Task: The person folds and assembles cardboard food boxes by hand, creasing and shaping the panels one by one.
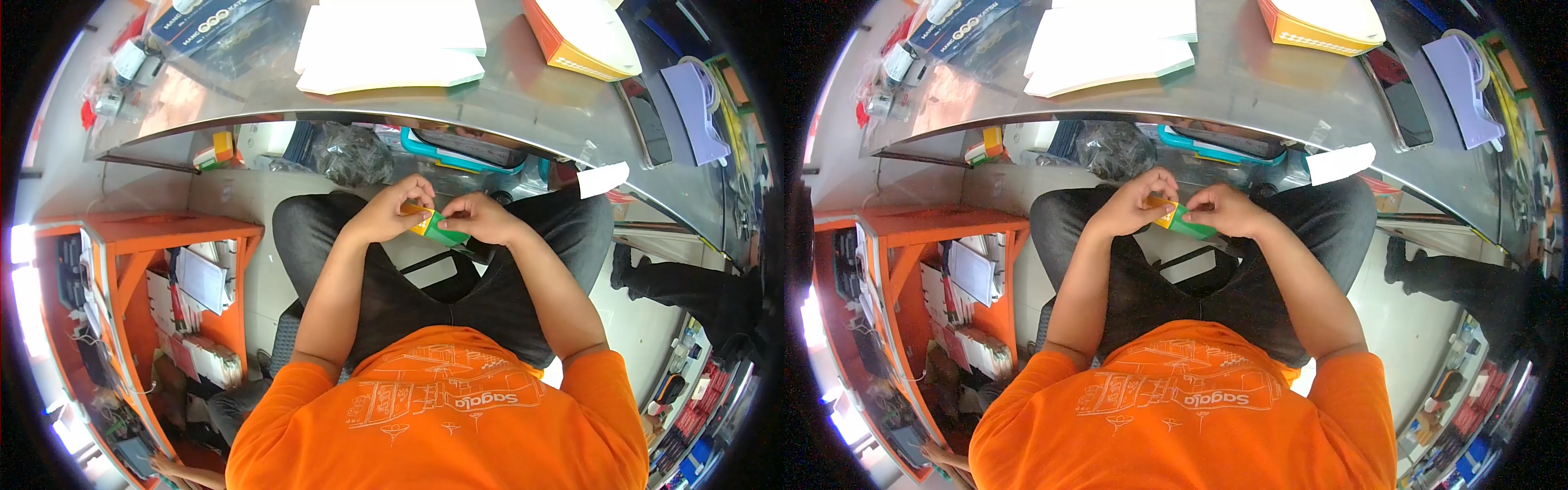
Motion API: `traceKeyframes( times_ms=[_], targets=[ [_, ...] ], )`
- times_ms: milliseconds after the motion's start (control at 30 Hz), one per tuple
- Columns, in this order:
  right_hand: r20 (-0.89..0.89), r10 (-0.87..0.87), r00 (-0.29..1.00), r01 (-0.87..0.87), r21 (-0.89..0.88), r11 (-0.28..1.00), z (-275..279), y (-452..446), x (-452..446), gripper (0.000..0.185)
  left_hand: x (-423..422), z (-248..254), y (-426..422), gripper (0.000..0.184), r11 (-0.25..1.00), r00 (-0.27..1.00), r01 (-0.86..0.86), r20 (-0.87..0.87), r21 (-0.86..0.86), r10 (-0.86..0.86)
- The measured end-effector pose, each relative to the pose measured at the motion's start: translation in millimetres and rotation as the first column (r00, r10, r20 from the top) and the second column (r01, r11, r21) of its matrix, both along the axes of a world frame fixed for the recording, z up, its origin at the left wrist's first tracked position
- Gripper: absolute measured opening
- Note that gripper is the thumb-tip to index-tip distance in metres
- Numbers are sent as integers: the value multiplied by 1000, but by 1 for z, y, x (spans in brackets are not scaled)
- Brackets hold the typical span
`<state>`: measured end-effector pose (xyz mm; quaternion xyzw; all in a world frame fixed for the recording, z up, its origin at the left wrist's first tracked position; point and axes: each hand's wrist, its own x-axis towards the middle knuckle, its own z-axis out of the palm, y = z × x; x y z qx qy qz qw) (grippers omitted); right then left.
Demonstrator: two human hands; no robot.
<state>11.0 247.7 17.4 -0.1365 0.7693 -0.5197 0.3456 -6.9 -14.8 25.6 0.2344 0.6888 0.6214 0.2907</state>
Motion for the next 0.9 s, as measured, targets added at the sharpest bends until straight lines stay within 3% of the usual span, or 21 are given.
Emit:
traceKeyframes(
  times_ms=[100, 200, 300, 400, 500, 633, 700, 800, 867, 900],
  targets=[
    [142, -24, 990, 37, -94, 995, 0, 2, -2, 28, 0, -6, 0, 35, 994, 987, -35, 158, 108, 18],
    [131, 6, 991, 9, -110, 994, -14, 3, -2, 30, -2, 0, 2, 25, 997, 998, 3, -70, 75, 2],
    [-10, -71, 997, 71, 36, 997, -7, 1, 0, 32, -5, -3, -1, 19, 997, 984, -33, 174, -71, 45],
    [-175, -205, 963, 241, 220, 945, 9, 10, -9, 43, -8, -14, -8, 19, 984, 993, -98, 51, -151, 106],
    [-303, -17, 953, 122, 333, 935, 13, 26, -6, 48, -9, -11, -11, 22, 948, 973, -229, -18, -223, 231],
    [-399, 47, 916, 126, 396, 909, -15, 25, 3, 41, -10, -11, -8, 23, 930, 949, -307, 2, -202, 314],
    [-353, -5, 936, 157, 404, 901, -13, 20, -1, 29, -10, -11, -7, 23, 935, 945, -315, 37, -164, 325],
    [-311, -11, 950, 146, 416, 897, -1, 18, -6, 22, -8, -10, -9, 22, 966, 978, -163, 95, -203, 185],
    [-386, 34, 922, 149, 435, 888, -4, 20, -4, 17, -7, -19, -10, 24, 966, 997, -63, 37, -251, 74],
    [-320, -5, 947, 144, 410, 901, -5, 19, -4, 16, -6, -25, -10, 25, 961, 1000, -13, 11, -276, 17]
  ],
)
